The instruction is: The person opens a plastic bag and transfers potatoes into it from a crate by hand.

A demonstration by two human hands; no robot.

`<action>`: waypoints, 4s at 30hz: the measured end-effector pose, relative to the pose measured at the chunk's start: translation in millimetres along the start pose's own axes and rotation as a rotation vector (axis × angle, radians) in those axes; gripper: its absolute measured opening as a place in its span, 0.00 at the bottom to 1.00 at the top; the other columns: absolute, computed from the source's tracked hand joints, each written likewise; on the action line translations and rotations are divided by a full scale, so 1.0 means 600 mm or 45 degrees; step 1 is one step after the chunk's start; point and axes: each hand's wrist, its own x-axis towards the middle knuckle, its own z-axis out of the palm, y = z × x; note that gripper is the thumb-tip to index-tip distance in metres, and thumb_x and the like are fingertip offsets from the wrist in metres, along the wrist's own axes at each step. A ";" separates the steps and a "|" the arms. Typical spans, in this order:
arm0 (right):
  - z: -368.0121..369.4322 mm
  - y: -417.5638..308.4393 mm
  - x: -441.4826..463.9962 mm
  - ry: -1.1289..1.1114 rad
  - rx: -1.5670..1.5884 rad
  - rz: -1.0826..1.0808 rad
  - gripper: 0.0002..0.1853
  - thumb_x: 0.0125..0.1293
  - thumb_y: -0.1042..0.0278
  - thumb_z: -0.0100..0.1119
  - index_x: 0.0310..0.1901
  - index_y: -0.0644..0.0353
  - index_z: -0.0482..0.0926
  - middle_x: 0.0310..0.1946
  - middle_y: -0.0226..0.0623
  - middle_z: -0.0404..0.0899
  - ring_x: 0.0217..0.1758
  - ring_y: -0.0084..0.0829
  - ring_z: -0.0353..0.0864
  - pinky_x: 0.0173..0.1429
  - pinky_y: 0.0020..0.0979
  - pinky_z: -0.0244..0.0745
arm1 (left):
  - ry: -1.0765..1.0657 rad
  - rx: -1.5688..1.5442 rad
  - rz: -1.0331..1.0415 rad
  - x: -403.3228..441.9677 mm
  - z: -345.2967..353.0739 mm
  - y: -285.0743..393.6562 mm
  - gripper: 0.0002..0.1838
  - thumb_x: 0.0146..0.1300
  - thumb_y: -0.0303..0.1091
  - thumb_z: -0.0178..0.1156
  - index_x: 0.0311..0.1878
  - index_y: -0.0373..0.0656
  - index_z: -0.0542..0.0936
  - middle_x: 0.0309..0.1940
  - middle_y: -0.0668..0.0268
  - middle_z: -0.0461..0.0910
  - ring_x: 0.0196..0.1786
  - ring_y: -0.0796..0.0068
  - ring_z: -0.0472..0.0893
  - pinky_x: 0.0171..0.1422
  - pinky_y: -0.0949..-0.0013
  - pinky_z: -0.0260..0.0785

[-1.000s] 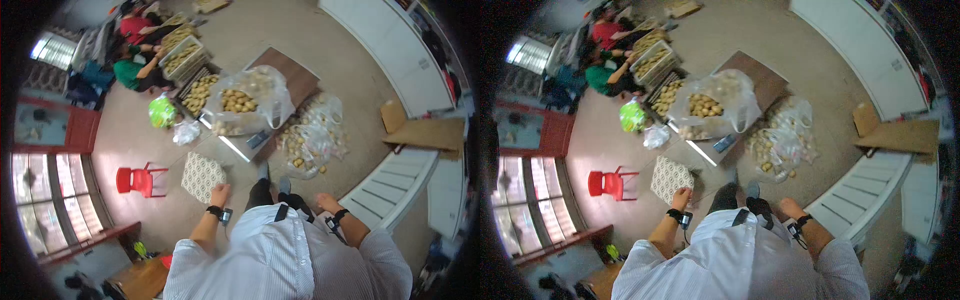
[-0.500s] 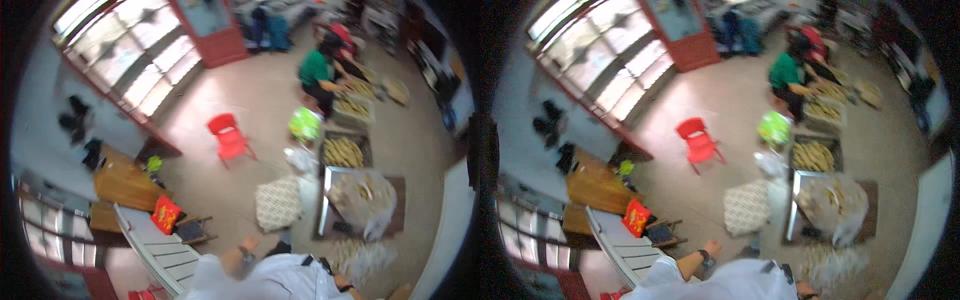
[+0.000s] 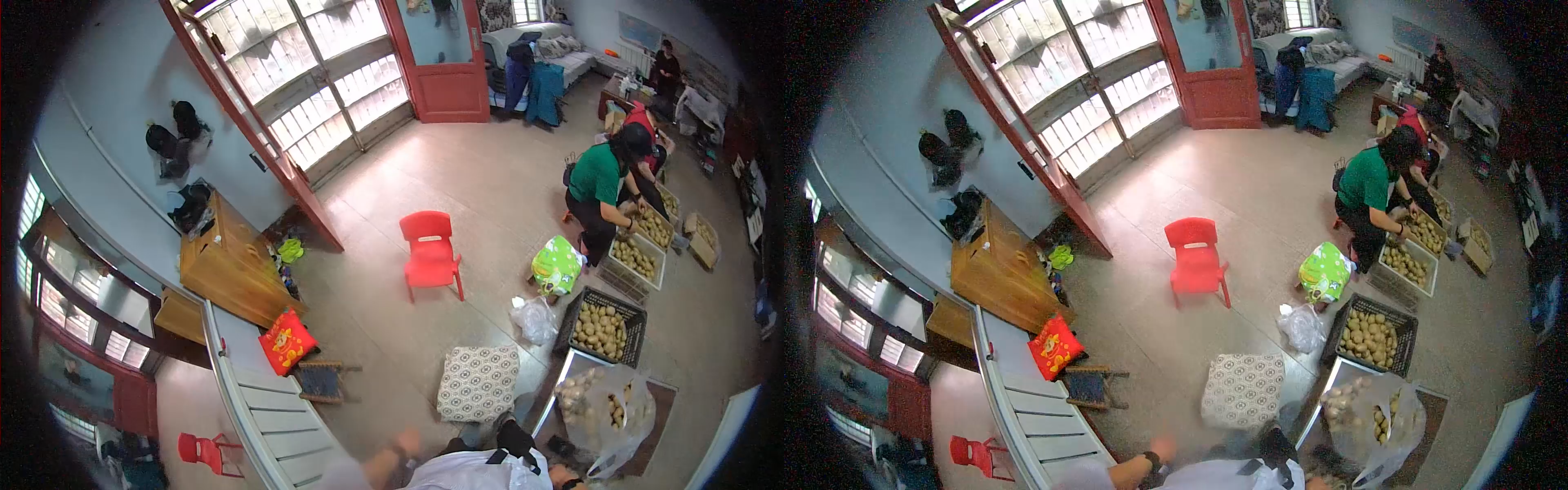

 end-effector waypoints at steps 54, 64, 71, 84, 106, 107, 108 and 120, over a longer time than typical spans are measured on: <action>-0.424 -0.101 0.213 0.046 0.222 0.050 0.19 0.65 0.52 0.52 0.47 0.58 0.82 0.46 0.52 0.80 0.52 0.40 0.80 0.57 0.40 0.72 | -0.035 -0.353 0.562 0.504 -0.655 0.367 0.29 0.57 0.53 0.58 0.54 0.41 0.78 0.50 0.45 0.79 0.54 0.46 0.78 0.57 0.50 0.70; -0.446 -0.191 0.258 0.009 0.453 0.189 0.19 0.65 0.54 0.52 0.48 0.58 0.81 0.46 0.49 0.80 0.52 0.39 0.80 0.57 0.39 0.72 | -0.355 0.054 0.706 0.540 -0.893 0.395 0.17 0.58 0.39 0.55 0.41 0.34 0.82 0.43 0.47 0.81 0.51 0.50 0.80 0.55 0.52 0.72; -0.439 -0.213 0.276 -0.030 0.511 0.221 0.19 0.66 0.55 0.51 0.48 0.59 0.81 0.46 0.47 0.80 0.51 0.38 0.80 0.56 0.38 0.71 | -0.455 0.285 0.746 0.593 -0.894 0.386 0.14 0.61 0.34 0.52 0.43 0.36 0.81 0.46 0.49 0.81 0.50 0.51 0.80 0.55 0.56 0.73; -0.425 -0.177 0.308 -0.084 0.511 0.188 0.18 0.66 0.56 0.50 0.49 0.60 0.80 0.47 0.44 0.80 0.51 0.37 0.79 0.56 0.37 0.71 | -0.364 -0.149 0.656 0.527 -0.935 0.365 0.11 0.67 0.33 0.46 0.45 0.39 0.75 0.39 0.49 0.79 0.47 0.49 0.81 0.54 0.52 0.71; -0.461 -0.106 0.297 -0.146 0.402 0.209 0.18 0.67 0.60 0.49 0.51 0.61 0.78 0.47 0.39 0.79 0.50 0.34 0.78 0.55 0.34 0.70 | -0.238 -0.262 0.557 0.515 -0.855 0.341 0.12 0.65 0.35 0.44 0.37 0.40 0.76 0.39 0.48 0.81 0.43 0.47 0.80 0.48 0.51 0.70; -0.460 -0.104 0.297 -0.146 0.405 0.211 0.18 0.67 0.60 0.49 0.51 0.61 0.78 0.47 0.38 0.79 0.50 0.34 0.78 0.55 0.34 0.70 | -0.263 -0.242 0.570 0.515 -0.860 0.343 0.13 0.67 0.37 0.44 0.38 0.40 0.75 0.38 0.48 0.80 0.44 0.46 0.81 0.48 0.49 0.70; -0.459 -0.104 0.296 -0.147 0.407 0.213 0.18 0.67 0.60 0.49 0.51 0.61 0.78 0.47 0.38 0.79 0.50 0.34 0.78 0.55 0.34 0.70 | -0.289 -0.221 0.583 0.516 -0.866 0.345 0.14 0.69 0.39 0.43 0.38 0.40 0.74 0.38 0.49 0.80 0.45 0.45 0.81 0.48 0.47 0.70; -0.383 -0.055 0.251 -0.199 0.293 -0.075 0.17 0.68 0.62 0.48 0.52 0.62 0.77 0.47 0.35 0.79 0.49 0.33 0.78 0.54 0.33 0.70 | -0.294 -0.123 0.803 0.581 -0.820 0.322 0.09 0.62 0.30 0.51 0.39 0.35 0.76 0.42 0.48 0.79 0.47 0.49 0.80 0.51 0.52 0.71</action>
